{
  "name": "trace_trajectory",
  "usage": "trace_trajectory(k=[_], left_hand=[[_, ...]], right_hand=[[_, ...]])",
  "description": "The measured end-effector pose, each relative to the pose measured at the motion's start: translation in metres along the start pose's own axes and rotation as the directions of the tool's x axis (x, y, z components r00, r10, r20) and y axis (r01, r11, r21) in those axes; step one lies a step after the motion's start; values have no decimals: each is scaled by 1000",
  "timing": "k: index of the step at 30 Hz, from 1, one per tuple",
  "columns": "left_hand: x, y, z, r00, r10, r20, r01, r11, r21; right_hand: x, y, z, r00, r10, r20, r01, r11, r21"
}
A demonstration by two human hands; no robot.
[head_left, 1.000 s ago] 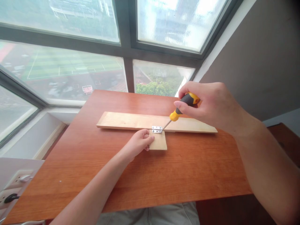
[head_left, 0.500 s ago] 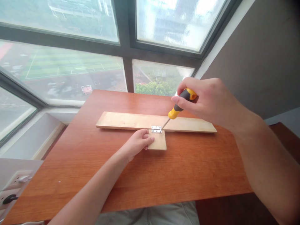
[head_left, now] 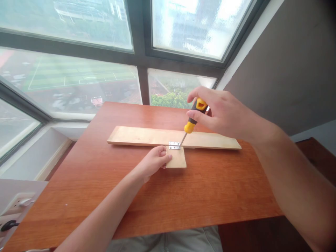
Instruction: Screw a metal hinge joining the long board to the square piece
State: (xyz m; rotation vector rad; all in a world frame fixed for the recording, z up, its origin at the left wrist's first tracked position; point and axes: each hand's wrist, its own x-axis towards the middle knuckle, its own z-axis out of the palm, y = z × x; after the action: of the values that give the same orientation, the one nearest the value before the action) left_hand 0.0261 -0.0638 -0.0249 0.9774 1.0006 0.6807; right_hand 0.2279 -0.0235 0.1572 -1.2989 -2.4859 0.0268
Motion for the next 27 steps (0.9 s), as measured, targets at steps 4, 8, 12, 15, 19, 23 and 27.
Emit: trace_trajectory(k=[4, 8, 12, 15, 19, 23, 27], left_hand=[[0, 0, 1, 1000, 15, 4, -15, 1000, 5], [0, 1, 0, 1000, 10, 1, -10, 1000, 1], [-1, 4, 0, 1000, -4, 1, 4, 1000, -10], [-2, 5, 0, 1000, -2, 5, 2, 1000, -22], [-1, 4, -1, 1000, 1, 9, -1, 1000, -30], [-1, 4, -1, 1000, 6, 12, -5, 999, -38], [-2, 5, -2, 1000, -7, 11, 7, 999, -47]], right_hand=[[3, -1, 4, 997, 66, -29, -69, 993, -98], [2, -1, -1, 999, 25, 32, -25, 999, 25], [-1, -1, -2, 999, -5, 33, 2, 995, 102], [-2, -2, 2, 997, 77, -17, -77, 997, -27], [-3, -3, 1, 992, 120, -30, -123, 988, -94], [-6, -3, -3, 999, -12, 52, 7, 996, 91], [-6, -3, 2, 997, 67, -36, -67, 998, -13]])
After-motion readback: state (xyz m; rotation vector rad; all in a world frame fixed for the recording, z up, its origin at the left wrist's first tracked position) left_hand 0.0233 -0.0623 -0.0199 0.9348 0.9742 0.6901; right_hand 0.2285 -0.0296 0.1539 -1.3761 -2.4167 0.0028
